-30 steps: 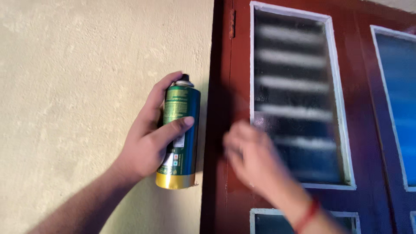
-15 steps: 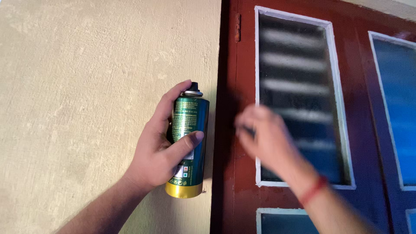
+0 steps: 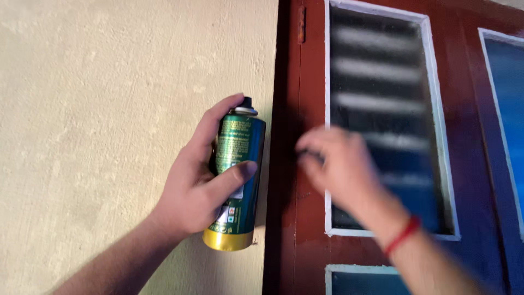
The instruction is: The person sprays a cleaning liquid from a bottle onto the glass panes and wooden frame of a window, then wipes the surfaces with a cloth.
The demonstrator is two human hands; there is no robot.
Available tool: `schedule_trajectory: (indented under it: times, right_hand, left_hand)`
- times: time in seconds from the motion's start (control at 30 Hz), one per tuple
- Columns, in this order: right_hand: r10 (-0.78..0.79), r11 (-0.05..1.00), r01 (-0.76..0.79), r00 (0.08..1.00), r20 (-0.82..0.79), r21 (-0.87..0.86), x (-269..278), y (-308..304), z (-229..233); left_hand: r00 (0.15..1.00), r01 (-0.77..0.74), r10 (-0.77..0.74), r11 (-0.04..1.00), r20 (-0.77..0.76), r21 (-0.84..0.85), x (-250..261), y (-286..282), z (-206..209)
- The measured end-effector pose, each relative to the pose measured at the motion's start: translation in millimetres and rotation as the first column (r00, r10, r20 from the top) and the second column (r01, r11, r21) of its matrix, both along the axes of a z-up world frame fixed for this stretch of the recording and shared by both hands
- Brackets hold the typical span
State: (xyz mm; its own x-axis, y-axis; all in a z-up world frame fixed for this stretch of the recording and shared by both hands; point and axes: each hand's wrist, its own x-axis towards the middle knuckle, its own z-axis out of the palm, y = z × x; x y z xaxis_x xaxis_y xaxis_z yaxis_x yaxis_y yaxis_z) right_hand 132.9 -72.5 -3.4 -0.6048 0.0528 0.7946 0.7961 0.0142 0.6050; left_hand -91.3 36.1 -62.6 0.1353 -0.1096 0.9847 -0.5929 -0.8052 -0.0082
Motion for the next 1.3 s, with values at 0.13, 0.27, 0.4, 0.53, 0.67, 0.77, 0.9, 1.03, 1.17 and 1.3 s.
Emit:
schedule_trajectory:
  times: [0.13, 0.27, 0.4, 0.53, 0.67, 0.77, 0.9, 1.03, 1.17, 1.3]
  right_hand:
    - [-0.033, 0.986, 0.001, 0.98, -0.195, -0.165, -13, 6, -27]
    - [0.047, 0.998, -0.051, 0.989, -0.142, -0.026, -17, 17, 16]
    - [0.085, 0.996, -0.088, 0.987, -0.136, -0.023, -18, 18, 12]
    - [-0.101, 0.983, 0.069, 0.977, -0.188, -0.169, -17, 12, -14]
    - [-0.068, 0.998, 0.069, 0.995, -0.069, 0.001, -17, 24, 25]
    - [-0.011, 0.999, 0.016, 0.994, -0.108, 0.044, -21, 30, 48]
    - [0.0, 0.999, 0.003, 0.998, -0.065, 0.046, -20, 24, 22]
    - [-0.277, 0.933, 0.215, 0.941, -0.195, -0.29, -24, 14, -48]
    - [-0.227, 0.949, 0.154, 0.939, -0.257, -0.277, -22, 16, -54]
    - [-0.04, 0.996, 0.043, 0.998, -0.04, 0.072, -17, 33, 26]
  left_hand:
    - [0.992, -0.1, 0.09, 0.988, -0.089, -0.118, 4, -8, 9]
    - [0.97, -0.237, 0.229, 0.966, -0.083, -0.106, 9, -17, 14]
    - [0.972, -0.236, 0.233, 0.963, -0.038, -0.131, 9, -23, 10]
    - [0.987, -0.158, 0.15, 0.973, -0.059, -0.17, 5, -23, 7]
    - [0.99, -0.134, 0.127, 0.981, -0.059, -0.14, 3, -19, 9]
    - [0.994, -0.102, 0.098, 0.99, -0.04, -0.102, 5, -14, 6]
    - [0.997, -0.07, 0.068, 0.995, -0.025, -0.07, 5, -7, 4]
    - [0.995, -0.104, 0.104, 0.995, 0.013, -0.007, 5, -5, 4]
    - [0.994, -0.105, 0.105, 0.994, -0.005, -0.043, 5, -7, 3]
    - [0.997, -0.066, 0.064, 0.996, -0.03, -0.065, 3, -8, 2]
